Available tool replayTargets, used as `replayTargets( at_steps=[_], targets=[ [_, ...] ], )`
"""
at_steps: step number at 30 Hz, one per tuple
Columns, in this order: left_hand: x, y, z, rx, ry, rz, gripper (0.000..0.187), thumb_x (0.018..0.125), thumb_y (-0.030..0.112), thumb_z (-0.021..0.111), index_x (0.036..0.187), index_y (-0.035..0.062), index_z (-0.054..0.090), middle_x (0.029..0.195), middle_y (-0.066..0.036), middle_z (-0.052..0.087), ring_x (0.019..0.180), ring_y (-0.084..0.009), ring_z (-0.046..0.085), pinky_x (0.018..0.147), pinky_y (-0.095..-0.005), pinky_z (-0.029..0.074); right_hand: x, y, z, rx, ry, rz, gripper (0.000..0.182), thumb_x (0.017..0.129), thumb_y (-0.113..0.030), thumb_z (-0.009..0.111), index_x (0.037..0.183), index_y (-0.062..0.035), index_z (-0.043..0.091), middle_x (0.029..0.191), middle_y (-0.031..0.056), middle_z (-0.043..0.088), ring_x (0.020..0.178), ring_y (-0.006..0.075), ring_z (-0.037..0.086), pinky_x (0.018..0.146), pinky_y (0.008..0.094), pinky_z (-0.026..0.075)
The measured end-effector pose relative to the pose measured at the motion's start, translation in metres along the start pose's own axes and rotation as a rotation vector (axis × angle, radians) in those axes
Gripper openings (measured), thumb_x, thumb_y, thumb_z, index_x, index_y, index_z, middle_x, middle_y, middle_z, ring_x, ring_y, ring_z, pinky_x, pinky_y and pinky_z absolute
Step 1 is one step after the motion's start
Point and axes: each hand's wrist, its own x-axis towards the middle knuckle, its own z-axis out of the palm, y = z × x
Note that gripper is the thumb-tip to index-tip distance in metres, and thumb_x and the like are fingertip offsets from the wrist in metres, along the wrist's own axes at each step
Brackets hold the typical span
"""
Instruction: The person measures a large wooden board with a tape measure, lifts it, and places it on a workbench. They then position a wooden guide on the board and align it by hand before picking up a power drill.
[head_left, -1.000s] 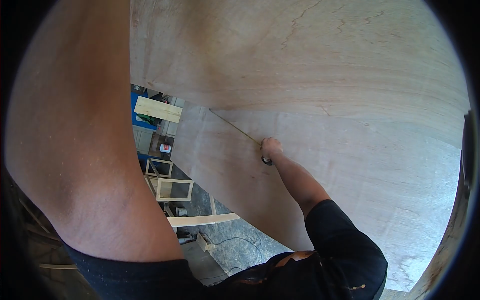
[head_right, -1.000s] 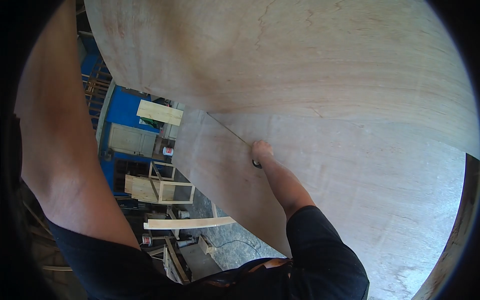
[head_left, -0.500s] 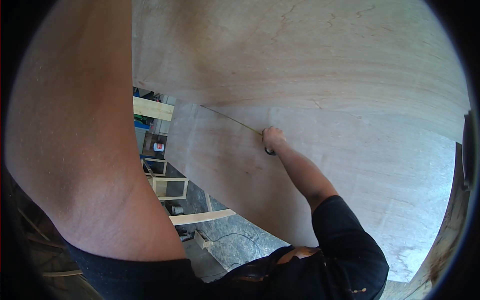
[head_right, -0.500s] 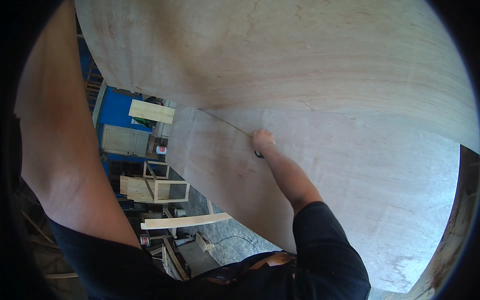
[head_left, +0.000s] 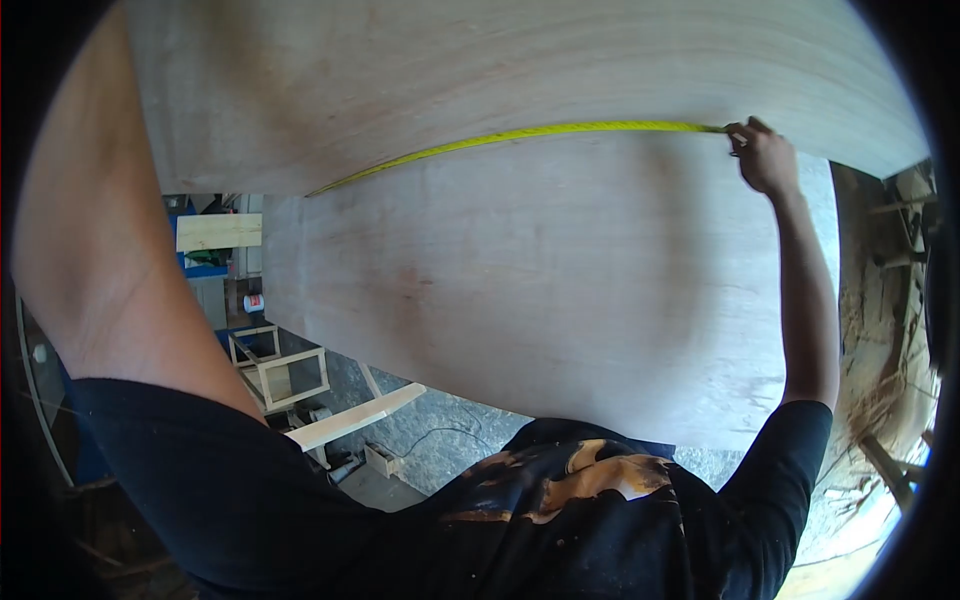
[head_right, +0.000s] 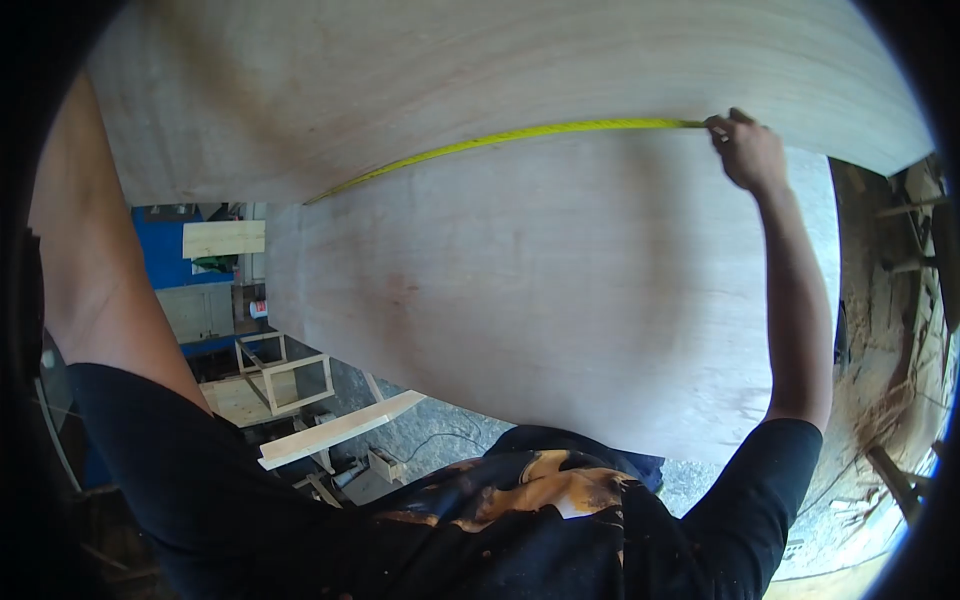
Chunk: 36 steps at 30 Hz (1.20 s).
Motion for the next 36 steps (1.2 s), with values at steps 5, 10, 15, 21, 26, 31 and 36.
replayTargets(
  at_steps=[5,10,15,21,26,31,36],
  targets=[
    [0.020,0.034,-0.004,0.014,-0.035,0.025,0.096,0.080,0.068,0.049,0.146,0.0076,0.013,0.147,-0.024,0.020,0.131,-0.0440,0.029,0.105,-0.0529,0.033,-0.042,0.121,-0.059,-0.072,0.130,0.239,0.024,0.091,-0.033,0.052,0.104,-0.0186,0.066,0.089,0.0053,0.062,0.081,0.0271,0.064,0.070,0.0391,0.052],
    [0.040,0.087,-0.005,0.037,-0.069,0.082,0.097,0.080,0.068,0.050,0.146,0.0073,0.013,0.148,-0.025,0.019,0.132,-0.0443,0.029,0.105,-0.0531,0.033,-0.074,0.206,-0.069,-0.085,0.175,0.342,0.026,0.091,-0.036,0.051,0.106,-0.0204,0.066,0.092,0.0037,0.063,0.086,0.0256,0.064,0.074,0.0384,0.052],
    [0.031,0.137,-0.013,0.029,-0.092,0.072,0.097,0.079,0.068,0.052,0.142,0.0005,0.024,0.142,-0.027,0.029,0.127,-0.0424,0.036,0.103,-0.0523,0.034,-0.099,0.279,-0.066,-0.062,0.287,0.356,0.024,0.089,-0.036,0.052,0.103,-0.0227,0.066,0.097,0.0036,0.063,0.089,0.0269,0.063,0.075,0.0406,0.052],
    [0.067,0.056,-0.011,0.027,-0.068,0.024,0.088,0.082,0.064,0.052,0.141,0.0027,0.029,0.143,-0.022,0.032,0.131,-0.0354,0.033,0.105,-0.0462,0.030,-0.113,0.344,-0.065,-0.068,0.366,0.449,0.024,0.087,-0.038,0.054,0.102,-0.0227,0.067,0.095,0.0023,0.063,0.085,0.0272,0.064,0.073,0.0394,0.053],
    [0.116,-0.095,-0.016,0.072,-0.087,-0.004,0.078,0.087,0.059,0.051,0.142,0.0056,0.033,0.145,-0.016,0.033,0.135,-0.0278,0.029,0.109,-0.0397,0.026,-0.107,0.376,-0.051,-0.021,0.427,0.511,0.023,0.088,-0.040,0.052,0.099,-0.0251,0.066,0.092,0.0012,0.063,0.082,0.0259,0.064,0.070,0.0391,0.053],
    [0.086,0.004,-0.018,0.082,0.000,-0.023,0.083,0.087,0.059,0.051,0.142,0.0021,0.026,0.148,-0.018,0.026,0.138,-0.0283,0.024,0.111,-0.0408,0.023,-0.105,0.403,-0.034,-0.012,0.489,0.504,0.021,0.089,-0.038,0.052,0.100,-0.0249,0.064,0.091,0.0015,0.062,0.083,0.0245,0.064,0.070,0.0385,0.053],
    [0.085,0.014,-0.024,0.055,-0.048,-0.088,0.084,0.087,0.059,0.051,0.141,0.0004,0.027,0.146,-0.020,0.028,0.136,-0.0297,0.026,0.110,-0.0409,0.023,-0.100,0.413,-0.021,0.022,0.443,0.488,0.020,0.090,-0.034,0.052,0.103,-0.0243,0.063,0.094,0.0027,0.063,0.086,0.0246,0.064,0.071,0.0386,0.053]
  ],
)
